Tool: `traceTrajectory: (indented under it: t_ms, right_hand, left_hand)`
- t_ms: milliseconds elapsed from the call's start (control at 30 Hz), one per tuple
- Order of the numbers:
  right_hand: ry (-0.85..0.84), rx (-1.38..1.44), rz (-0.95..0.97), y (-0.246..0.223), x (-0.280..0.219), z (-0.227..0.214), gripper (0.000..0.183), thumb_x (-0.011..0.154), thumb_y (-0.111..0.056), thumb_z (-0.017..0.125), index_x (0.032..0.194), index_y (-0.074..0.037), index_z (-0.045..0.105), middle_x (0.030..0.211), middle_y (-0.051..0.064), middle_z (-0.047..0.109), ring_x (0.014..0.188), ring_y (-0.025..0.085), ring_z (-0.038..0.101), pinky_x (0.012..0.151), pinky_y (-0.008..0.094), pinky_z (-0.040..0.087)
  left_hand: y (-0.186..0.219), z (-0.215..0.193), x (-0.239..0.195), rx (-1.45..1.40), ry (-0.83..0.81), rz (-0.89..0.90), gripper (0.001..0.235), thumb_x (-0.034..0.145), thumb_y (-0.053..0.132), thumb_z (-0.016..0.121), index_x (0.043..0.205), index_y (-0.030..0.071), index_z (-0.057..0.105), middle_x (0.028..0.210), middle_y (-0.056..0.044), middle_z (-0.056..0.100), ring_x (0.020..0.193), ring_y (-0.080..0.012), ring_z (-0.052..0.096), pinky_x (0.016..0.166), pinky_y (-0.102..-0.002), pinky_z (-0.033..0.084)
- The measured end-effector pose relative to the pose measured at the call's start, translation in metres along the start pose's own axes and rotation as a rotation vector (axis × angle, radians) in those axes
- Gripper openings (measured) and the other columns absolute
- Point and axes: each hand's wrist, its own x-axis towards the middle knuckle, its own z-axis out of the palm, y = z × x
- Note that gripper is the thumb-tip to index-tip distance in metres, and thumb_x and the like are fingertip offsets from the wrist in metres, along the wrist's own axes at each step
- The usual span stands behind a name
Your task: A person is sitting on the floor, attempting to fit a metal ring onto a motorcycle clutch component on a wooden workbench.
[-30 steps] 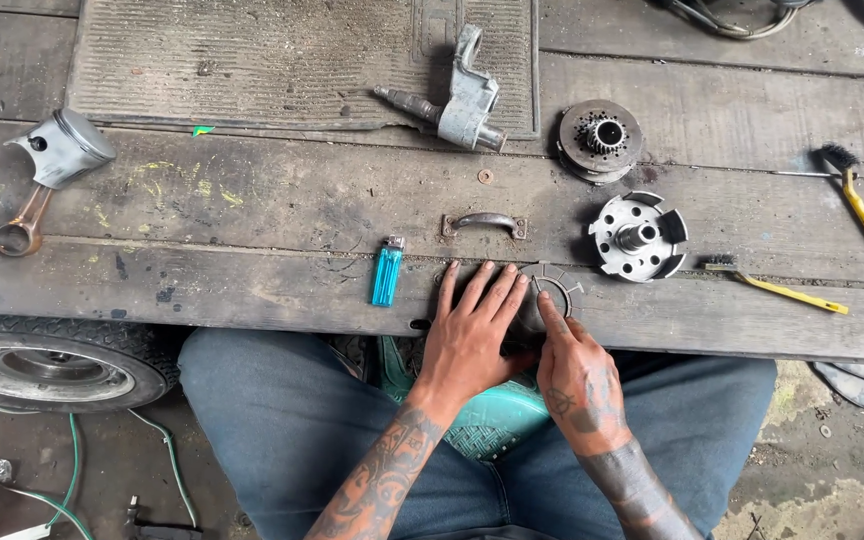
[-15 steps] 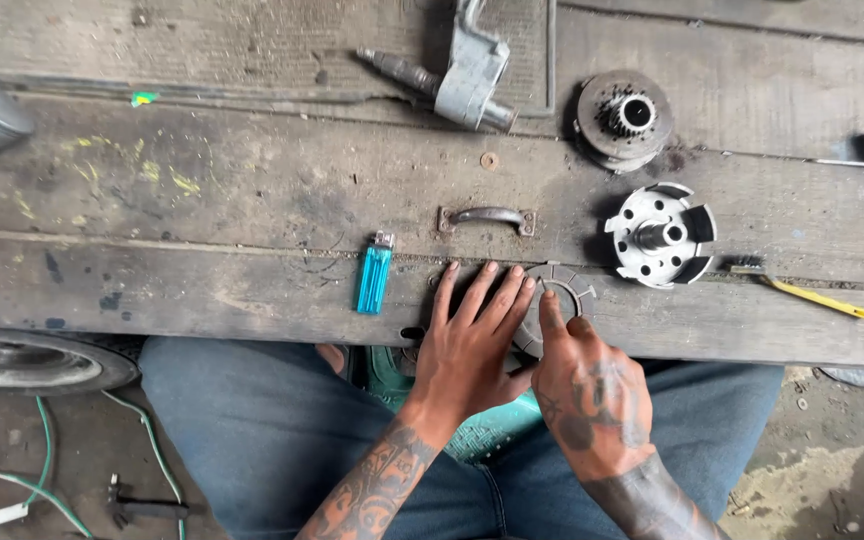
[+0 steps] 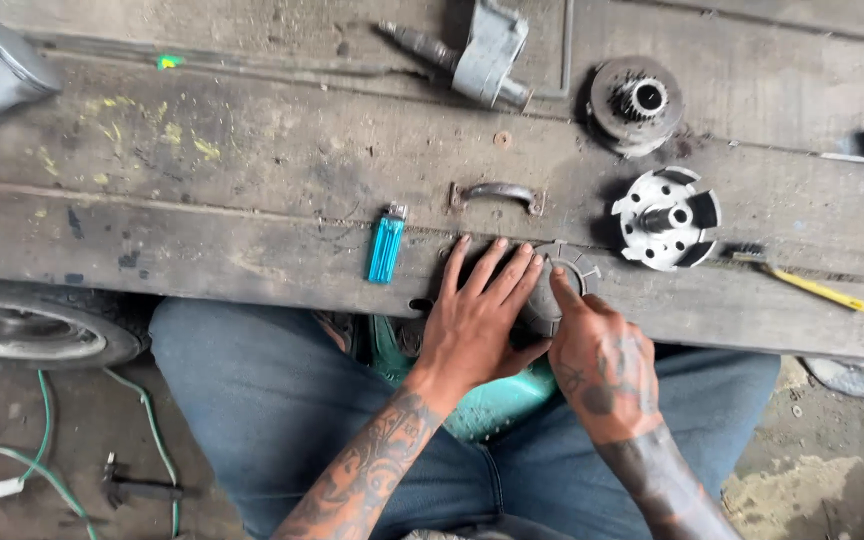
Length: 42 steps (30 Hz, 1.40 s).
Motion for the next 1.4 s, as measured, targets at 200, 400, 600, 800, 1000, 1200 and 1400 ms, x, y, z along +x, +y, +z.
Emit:
traceTrajectory:
  t_ms: [200,400,600,800,1000,1200,1400]
  right_hand:
    - [0.004,0.040,0.014,-0.003,-0.003,0.016,0.065,0.089,-0.016,0.052,0.153,-0.029,0.050,0.108,0.014,0.073,0.087,0.048,0.075,0.080,0.062,0.061]
    - [0.057,0.083,-0.010,0.003,-0.002,0.019,0.061,0.091,-0.016,0.053,0.150,-0.029,0.055,0.107,0.014,0.075,0.088,0.048,0.075,0.079,0.062,0.061]
    - [0.105,0.161,0.008,-0.001,-0.011,0.029,0.061,0.095,-0.013,0.046,0.154,-0.027,0.050,0.107,0.019,0.073,0.086,0.052,0.073,0.076,0.063,0.061]
    - [0.126,0.190,-0.005,0.002,-0.019,0.036,0.061,0.095,-0.013,0.046,0.155,-0.025,0.049,0.109,0.022,0.072,0.088,0.053,0.073,0.074,0.064,0.061]
    - [0.096,0.230,0.064,0.004,-0.014,0.041,0.060,0.096,-0.020,0.042,0.154,-0.035,0.045,0.109,0.014,0.072,0.092,0.051,0.069,0.077,0.060,0.053]
    - [-0.071,0.220,0.132,-0.001,-0.018,0.021,0.067,0.094,-0.027,0.040,0.159,-0.041,0.032,0.122,0.010,0.069,0.106,0.045,0.070,0.090,0.057,0.053]
    - [-0.136,0.174,0.253,-0.020,-0.019,-0.001,0.067,0.098,-0.027,0.038,0.160,-0.052,0.030,0.124,0.003,0.071,0.111,0.037,0.073,0.096,0.047,0.054]
  left_hand:
    - [-0.004,0.009,-0.006,0.025,-0.052,0.022,0.096,0.063,0.053,0.085,0.145,0.012,0.058,0.145,-0.007,0.062,0.140,-0.0303,0.052,0.126,-0.061,0.025]
    - [-0.003,0.008,-0.008,0.073,-0.065,0.027,0.096,0.064,0.061,0.083,0.145,0.014,0.058,0.145,-0.006,0.061,0.140,-0.0275,0.051,0.127,-0.059,0.022]
    - [-0.006,0.023,-0.010,0.073,-0.088,-0.011,0.094,0.065,0.057,0.081,0.146,0.015,0.056,0.147,-0.005,0.059,0.142,-0.0261,0.048,0.128,-0.058,0.020]
    - [-0.004,0.019,-0.010,0.070,-0.111,-0.021,0.092,0.068,0.060,0.078,0.146,0.015,0.057,0.147,-0.006,0.059,0.142,-0.0264,0.047,0.128,-0.058,0.019]
    - [0.003,-0.009,-0.004,0.053,-0.049,0.048,0.085,0.071,0.047,0.074,0.145,0.010,0.056,0.150,-0.009,0.057,0.142,-0.0322,0.047,0.126,-0.059,0.018]
    - [0.007,-0.012,-0.006,0.019,-0.077,0.033,0.087,0.067,0.041,0.071,0.146,0.008,0.056,0.152,-0.010,0.056,0.143,-0.0330,0.046,0.126,-0.059,0.017]
    - [0.006,-0.010,-0.005,-0.034,-0.216,-0.025,0.098,0.060,0.022,0.071,0.153,0.008,0.045,0.160,-0.011,0.046,0.151,-0.0313,0.035,0.130,-0.060,0.005]
